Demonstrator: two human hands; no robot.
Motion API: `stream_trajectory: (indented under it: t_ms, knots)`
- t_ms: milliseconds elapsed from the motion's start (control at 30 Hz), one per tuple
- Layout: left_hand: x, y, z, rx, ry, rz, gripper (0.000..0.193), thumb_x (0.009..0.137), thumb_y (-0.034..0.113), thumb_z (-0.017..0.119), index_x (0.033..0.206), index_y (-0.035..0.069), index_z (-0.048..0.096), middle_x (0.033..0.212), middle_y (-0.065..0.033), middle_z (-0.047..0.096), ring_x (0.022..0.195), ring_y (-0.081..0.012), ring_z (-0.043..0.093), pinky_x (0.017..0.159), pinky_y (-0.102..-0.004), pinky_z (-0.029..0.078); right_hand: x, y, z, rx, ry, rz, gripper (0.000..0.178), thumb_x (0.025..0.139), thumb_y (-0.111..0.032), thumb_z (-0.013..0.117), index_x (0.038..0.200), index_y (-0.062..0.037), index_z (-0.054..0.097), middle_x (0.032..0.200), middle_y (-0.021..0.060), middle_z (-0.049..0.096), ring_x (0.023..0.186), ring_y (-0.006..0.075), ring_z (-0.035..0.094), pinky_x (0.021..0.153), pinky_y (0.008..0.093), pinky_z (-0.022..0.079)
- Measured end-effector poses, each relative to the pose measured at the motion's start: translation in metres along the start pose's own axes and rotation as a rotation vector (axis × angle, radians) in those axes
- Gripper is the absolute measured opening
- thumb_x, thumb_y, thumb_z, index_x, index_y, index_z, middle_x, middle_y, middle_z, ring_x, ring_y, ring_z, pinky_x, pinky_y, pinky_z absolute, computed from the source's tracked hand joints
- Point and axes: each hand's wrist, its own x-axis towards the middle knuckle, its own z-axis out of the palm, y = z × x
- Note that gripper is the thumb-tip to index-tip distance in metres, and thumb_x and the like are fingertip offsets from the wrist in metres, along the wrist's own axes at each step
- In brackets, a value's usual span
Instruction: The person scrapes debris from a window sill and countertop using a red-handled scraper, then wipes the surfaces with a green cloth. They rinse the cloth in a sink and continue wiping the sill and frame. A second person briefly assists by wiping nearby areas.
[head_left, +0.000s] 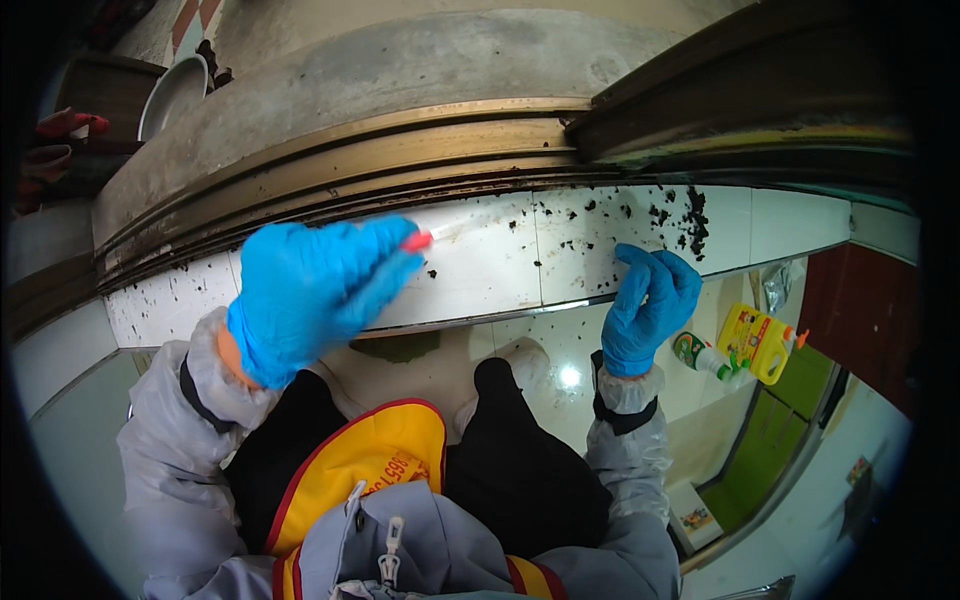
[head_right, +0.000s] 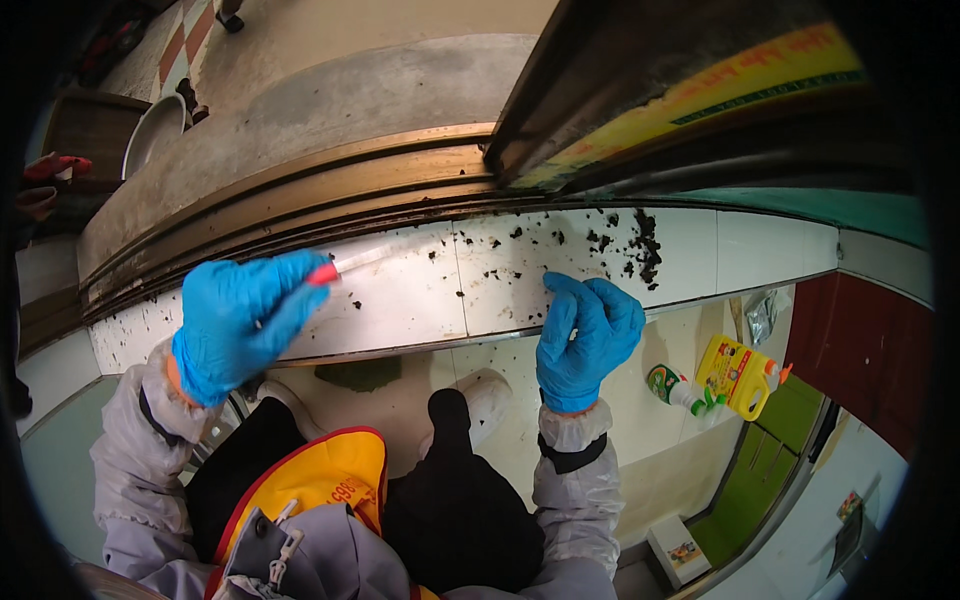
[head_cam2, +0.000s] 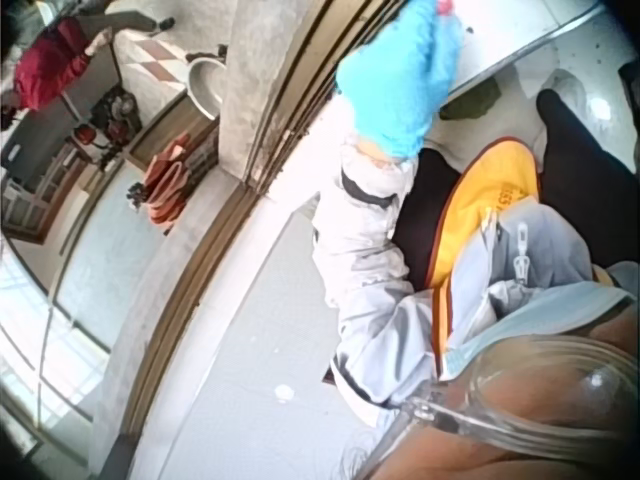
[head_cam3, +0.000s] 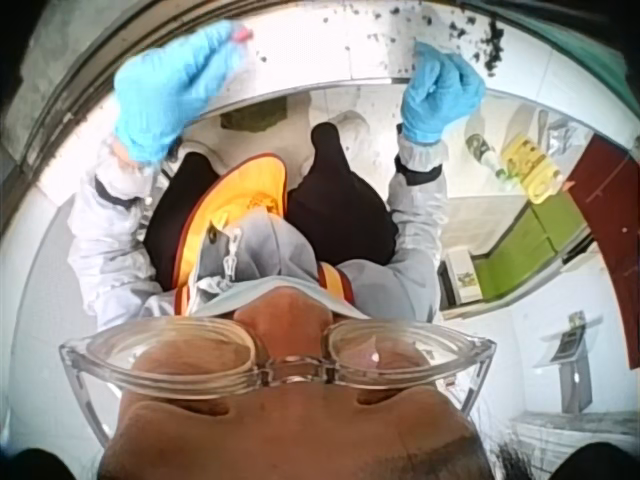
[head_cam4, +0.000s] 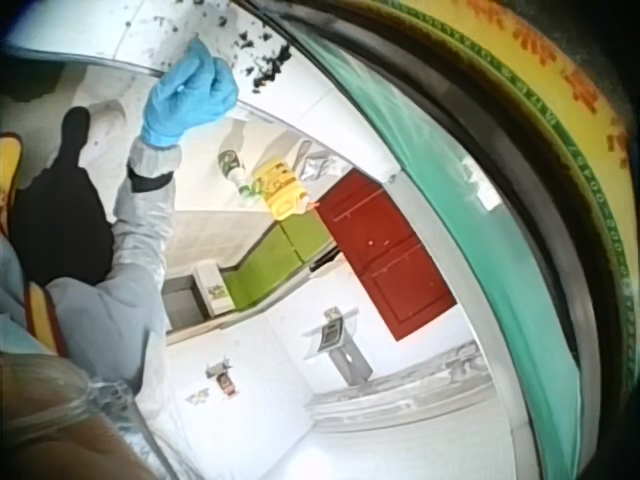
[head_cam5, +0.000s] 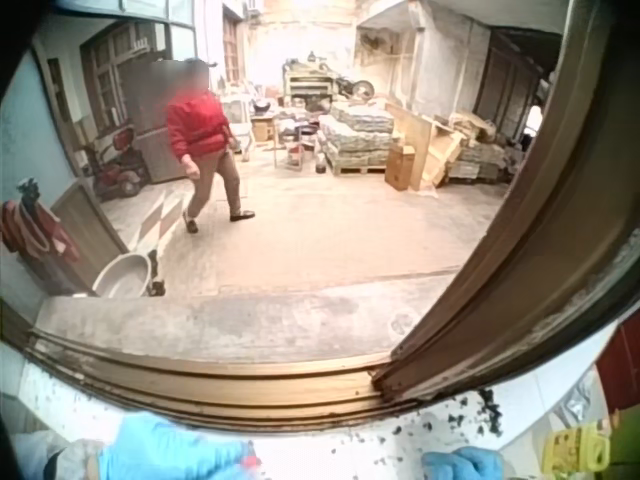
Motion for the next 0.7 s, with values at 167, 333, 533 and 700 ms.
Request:
stream_trajectory:
  t_ms: [167,333,533,700]
  knots:
    - [0.002,0.001,-0.006,-0.134,0.015,-0.219,0.023,0.084,0.027,0.076,0.099,0.009,0.074,0.065,-0.0088,0.066,0.047,-0.0188,0.060,0.044,-0.0286,0.045,0.001,-0.002,-0.002,0.010,0.021,-0.016,0.012,0.085,-0.014,0.066,0.090,-0.0115,0.076,0.086,0.0029,0.059,0.080,0.0205,0.052,0.071,0.0334,0.041]
    - [0.009,-0.015,-0.010,-0.087,-0.149,-0.248,0.024,0.091,0.020,0.070,0.106,0.002,0.072,0.078,-0.0145,0.071,0.061,-0.0165,0.066,0.060,-0.0254,0.052,0.001,-0.002,-0.001,0.017,0.042,-0.026,0.011,0.084,-0.015,0.067,0.089,-0.0110,0.077,0.084,0.0027,0.059,0.079,0.0203,0.052,0.069,0.0329,0.041]
    - [0.044,-0.027,-0.017,-0.379,-0.322,-0.395,0.030,0.092,0.039,0.067,0.100,0.012,0.075,0.069,-0.0072,0.067,0.057,-0.0138,0.060,0.057,-0.0278,0.050,0.000,-0.004,-0.003,0.041,0.046,0.002,0.011,0.084,-0.015,0.067,0.088,-0.0110,0.077,0.085,0.0028,0.060,0.080,0.0202,0.053,0.070,0.0328,0.042]
    - [0.050,-0.031,-0.027,-0.323,-0.344,-0.242,0.026,0.090,0.035,0.069,0.099,0.011,0.074,0.068,-0.0054,0.067,0.055,-0.0137,0.061,0.054,-0.0261,0.049,-0.001,-0.004,-0.006,-0.007,0.027,-0.009,0.011,0.085,-0.015,0.067,0.089,-0.0108,0.077,0.086,0.0031,0.061,0.081,0.0204,0.054,0.072,0.0328,0.043]
